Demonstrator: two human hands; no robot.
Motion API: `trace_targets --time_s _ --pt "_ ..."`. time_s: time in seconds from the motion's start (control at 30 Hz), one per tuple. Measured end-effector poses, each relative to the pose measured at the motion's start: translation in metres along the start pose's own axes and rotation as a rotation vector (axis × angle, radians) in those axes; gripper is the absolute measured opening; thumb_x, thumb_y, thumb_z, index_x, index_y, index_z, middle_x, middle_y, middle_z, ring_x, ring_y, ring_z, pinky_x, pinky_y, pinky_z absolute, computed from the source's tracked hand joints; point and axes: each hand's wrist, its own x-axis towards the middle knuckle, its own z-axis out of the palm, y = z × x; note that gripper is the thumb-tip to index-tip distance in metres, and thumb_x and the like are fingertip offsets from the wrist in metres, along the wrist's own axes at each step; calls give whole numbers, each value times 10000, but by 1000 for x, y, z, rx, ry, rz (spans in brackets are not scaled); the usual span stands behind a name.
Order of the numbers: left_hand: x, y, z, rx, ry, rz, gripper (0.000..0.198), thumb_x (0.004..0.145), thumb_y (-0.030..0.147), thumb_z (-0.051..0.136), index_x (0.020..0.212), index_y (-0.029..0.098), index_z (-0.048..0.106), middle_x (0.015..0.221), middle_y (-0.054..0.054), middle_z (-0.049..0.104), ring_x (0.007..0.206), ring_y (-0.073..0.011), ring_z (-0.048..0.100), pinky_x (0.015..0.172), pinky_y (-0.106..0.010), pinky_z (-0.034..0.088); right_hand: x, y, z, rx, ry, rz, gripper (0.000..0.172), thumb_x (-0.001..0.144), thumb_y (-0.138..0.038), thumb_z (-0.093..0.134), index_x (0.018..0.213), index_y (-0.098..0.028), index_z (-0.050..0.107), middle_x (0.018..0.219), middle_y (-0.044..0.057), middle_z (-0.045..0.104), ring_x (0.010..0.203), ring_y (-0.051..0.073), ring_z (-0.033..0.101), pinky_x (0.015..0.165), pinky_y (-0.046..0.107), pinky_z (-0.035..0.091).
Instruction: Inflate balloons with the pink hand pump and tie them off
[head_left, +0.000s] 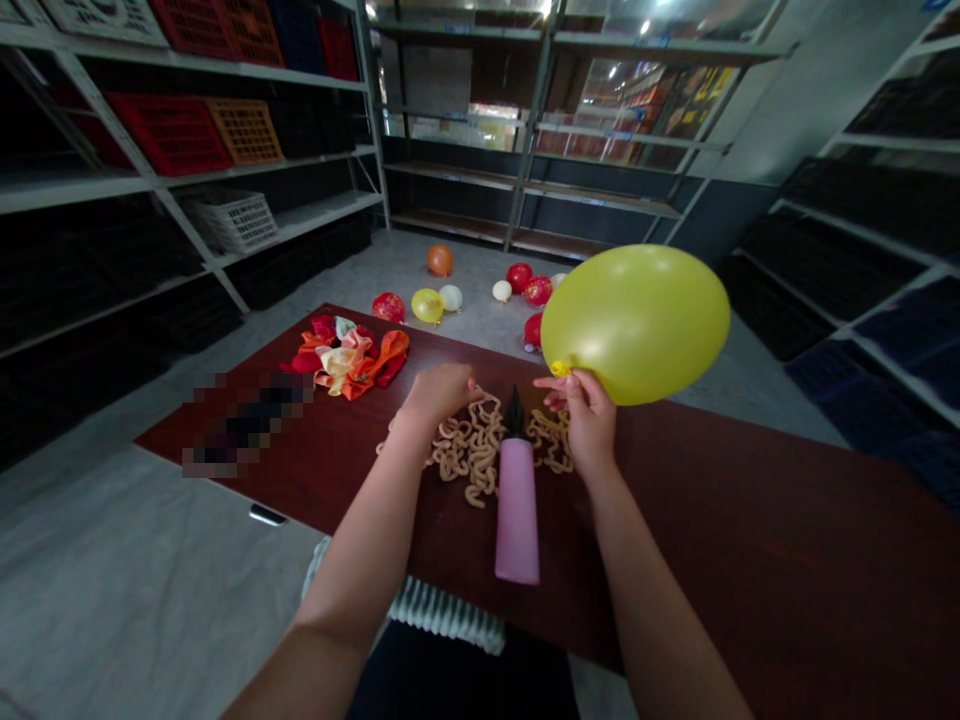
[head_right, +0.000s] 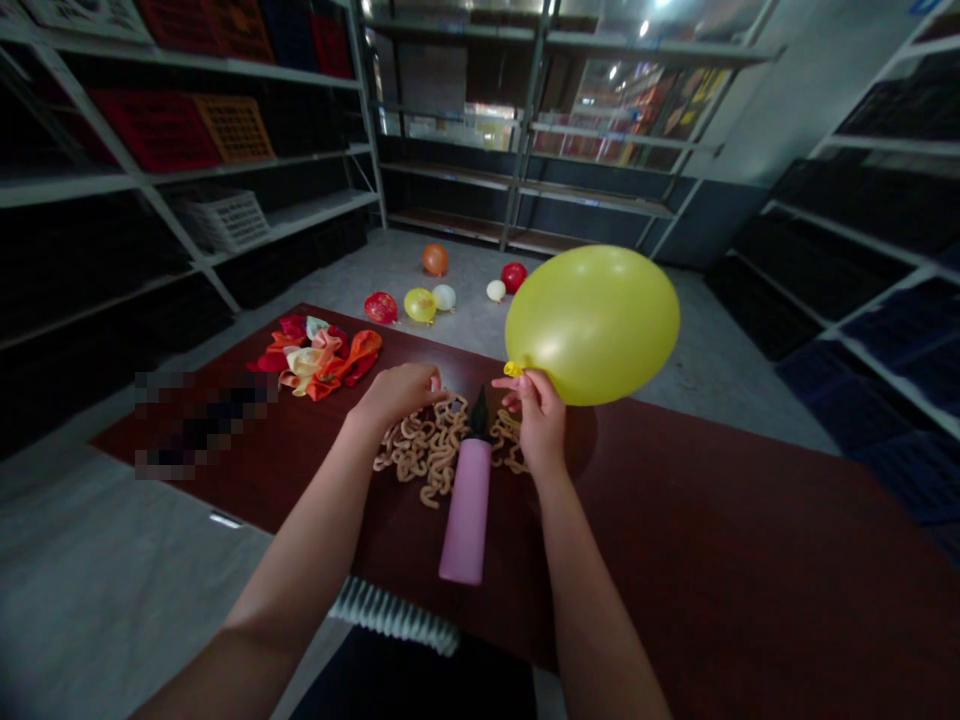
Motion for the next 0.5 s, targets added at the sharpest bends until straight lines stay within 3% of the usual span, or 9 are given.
trace_targets --time_s 0.13,0.3,0.4,0.5 --pt "-1 -5 9 -30 -86 72 105 831 307 702 893 222 710 973 -46 721 897 -232 659 693 -271 440 -1 -2 3 33 28 30 314 911 -522 524 861 -214 560 842 51 768 573 125 639 554 251 474" --pt "4 -5 11 -122 -50 155 56 839 241 656 848 205 698 939 -52 695 887 -219 631 736 -278 445 -4 -8 6 24 12 29 315 915 -521 524 877 -214 590 878 56 775 605 131 660 588 265 492" --pt "9 5 5 -497 106 214 138 868 318 652 865 181 668 901 -43 673 840 -183 607 776 -274 454 -4 -10 6 21 22 22 323 921 -523 515 893 -212 602 894 58 777 606 128 659 593 264 494" --pt "12 20 2 -1148 236 173 208 869 373 651 884 170 604 825 -21 637 774 -147 599 771 -265 479 -4 -9 6 23 26 25 314 923 -515 515 901 -213 602 891 56 778 600 128 659 581 260 489"
